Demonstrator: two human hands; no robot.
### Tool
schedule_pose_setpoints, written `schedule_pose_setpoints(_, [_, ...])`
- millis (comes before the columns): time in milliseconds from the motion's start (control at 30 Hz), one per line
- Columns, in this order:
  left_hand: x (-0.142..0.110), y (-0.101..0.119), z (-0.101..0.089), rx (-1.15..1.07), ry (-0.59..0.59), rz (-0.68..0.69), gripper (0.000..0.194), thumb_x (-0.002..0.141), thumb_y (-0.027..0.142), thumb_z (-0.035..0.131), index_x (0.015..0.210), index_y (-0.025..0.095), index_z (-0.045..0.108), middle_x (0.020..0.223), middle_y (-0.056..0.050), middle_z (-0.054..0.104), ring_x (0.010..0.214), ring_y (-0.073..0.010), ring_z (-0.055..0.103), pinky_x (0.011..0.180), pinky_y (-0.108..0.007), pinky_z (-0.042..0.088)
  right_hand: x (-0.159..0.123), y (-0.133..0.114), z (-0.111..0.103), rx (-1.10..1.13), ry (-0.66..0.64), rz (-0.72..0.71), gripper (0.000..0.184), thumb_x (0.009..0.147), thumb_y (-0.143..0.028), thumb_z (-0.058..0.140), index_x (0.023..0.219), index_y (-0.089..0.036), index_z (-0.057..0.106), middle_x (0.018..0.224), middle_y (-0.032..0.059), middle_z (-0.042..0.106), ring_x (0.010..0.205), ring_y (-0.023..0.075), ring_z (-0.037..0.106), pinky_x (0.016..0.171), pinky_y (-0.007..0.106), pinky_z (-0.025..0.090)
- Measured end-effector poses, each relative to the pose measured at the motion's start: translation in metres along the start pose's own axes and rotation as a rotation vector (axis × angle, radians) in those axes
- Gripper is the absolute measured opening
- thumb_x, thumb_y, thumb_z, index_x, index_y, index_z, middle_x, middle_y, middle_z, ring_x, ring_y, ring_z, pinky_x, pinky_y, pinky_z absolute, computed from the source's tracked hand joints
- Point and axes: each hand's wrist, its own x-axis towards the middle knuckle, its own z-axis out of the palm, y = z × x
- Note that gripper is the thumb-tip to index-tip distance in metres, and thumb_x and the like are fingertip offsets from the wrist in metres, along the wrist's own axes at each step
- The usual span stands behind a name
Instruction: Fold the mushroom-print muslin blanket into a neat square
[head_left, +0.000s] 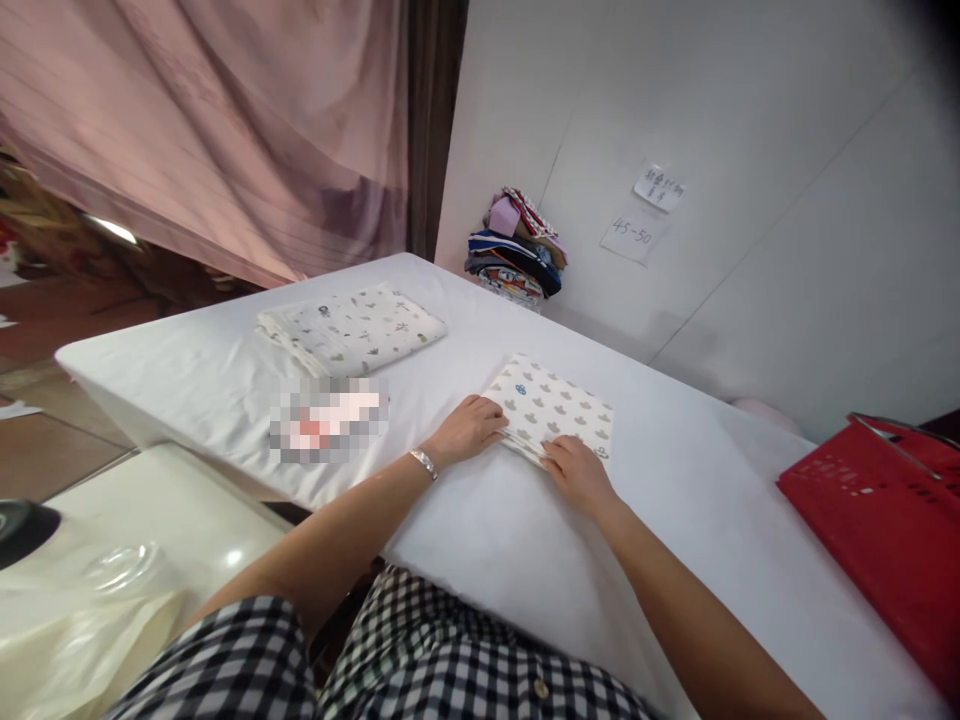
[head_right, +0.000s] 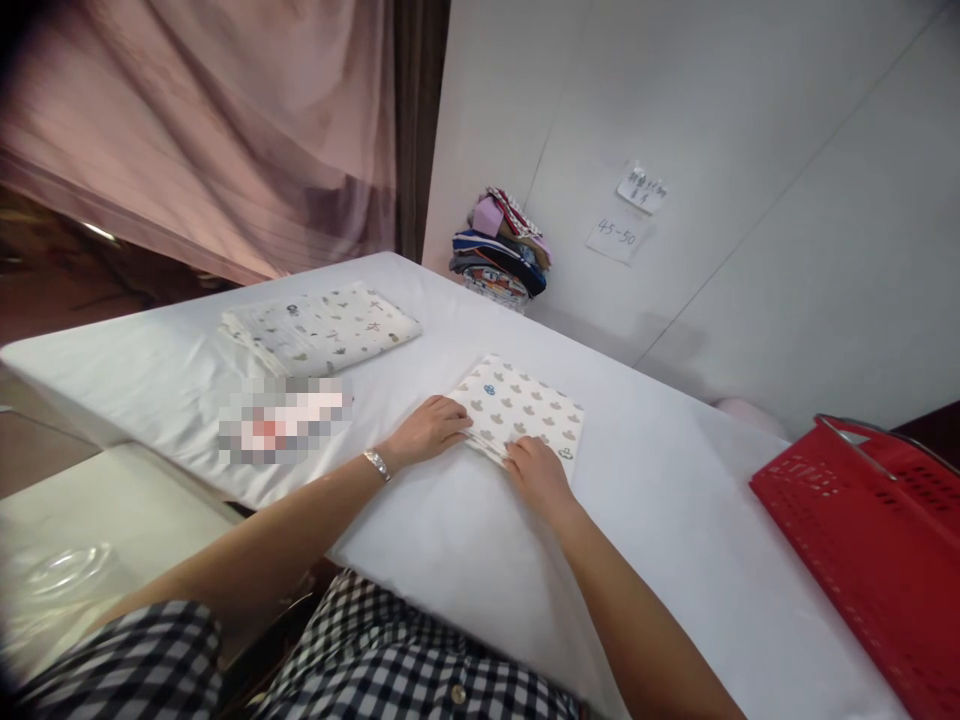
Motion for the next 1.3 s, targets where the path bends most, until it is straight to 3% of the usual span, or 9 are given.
schedule_pose_setpoints(167, [0.005, -0.003, -0.002, 0.058, -0.02, 0.048, 0.019, 0.087, 0.032, 0.049, 0.098, 0.021, 0.06, 0.097, -0.005, 0.059, 0.089, -0.0167, 0.051, 0.083, -0.033, 0.035, 0.006, 0.001, -0.006, -0.001, -0.1, 0.039, 0.018, 0.09, -0.027, 0.042, 0.095, -0.022, 0.058, 0.091, 0.0038, 0.056, 0.085, 0.0166, 0.05, 0.07, 0.027, 0.04])
schedule_pose_setpoints(333, [0.013, 0.002, -0.004, 0.177, -0.026, 0.092, 0.024, 0.091, 0.027, 0.039, 0.086, 0.018, 0.06, 0.086, -0.004, 0.059, 0.081, -0.0155, 0.05, 0.076, -0.031, 0.035, 0.009, -0.001, -0.01, -0.043, -0.137, 0.023, 0.019, 0.09, -0.025, 0.039, 0.089, -0.022, 0.058, 0.089, 0.004, 0.056, 0.083, 0.016, 0.051, 0.066, 0.026, 0.039])
schedule_pose_setpoints(567, [0.017, 0.007, -0.003, 0.249, 0.028, 0.1, 0.028, 0.092, 0.022, 0.035, 0.076, 0.017, 0.057, 0.076, -0.003, 0.057, 0.075, -0.0146, 0.048, 0.073, -0.03, 0.033, 0.008, -0.001, -0.007, -0.127, -0.072, 0.014, 0.02, 0.089, -0.026, 0.041, 0.102, -0.022, 0.056, 0.09, 0.0054, 0.059, 0.082, 0.018, 0.052, 0.066, 0.027, 0.039])
schedule_pose_setpoints(767, [0.015, 0.004, -0.001, 0.254, 0.077, 0.109, 0.026, 0.092, 0.018, 0.035, 0.076, 0.017, 0.056, 0.076, -0.003, 0.057, 0.074, -0.0139, 0.047, 0.072, -0.03, 0.034, 0.006, 0.005, -0.007, -0.128, 0.087, -0.005, 0.024, 0.091, -0.022, 0.036, 0.102, -0.02, 0.057, 0.089, 0.0061, 0.06, 0.083, 0.0178, 0.053, 0.068, 0.027, 0.039])
schedule_pose_setpoints(933, [0.004, 0.001, 0.003, 0.228, 0.039, 0.169, 0.026, 0.092, 0.018, 0.034, 0.079, 0.017, 0.057, 0.078, -0.003, 0.058, 0.078, -0.0145, 0.048, 0.075, -0.03, 0.035, 0.001, 0.002, 0.001, -0.115, 0.062, -0.095, 0.024, 0.091, -0.021, 0.038, 0.103, -0.019, 0.059, 0.088, 0.0069, 0.06, 0.08, 0.0178, 0.053, 0.069, 0.029, 0.041])
schedule_pose_setpoints(1300, [0.007, 0.002, 0.002, 0.183, 0.035, 0.098, 0.024, 0.092, 0.019, 0.035, 0.086, 0.018, 0.058, 0.082, -0.004, 0.059, 0.081, -0.015, 0.049, 0.074, -0.03, 0.036, 0.0, 0.004, 0.004, -0.033, 0.121, -0.048, 0.026, 0.093, -0.024, 0.034, 0.101, -0.019, 0.058, 0.089, 0.006, 0.06, 0.083, 0.017, 0.054, 0.07, 0.027, 0.041])
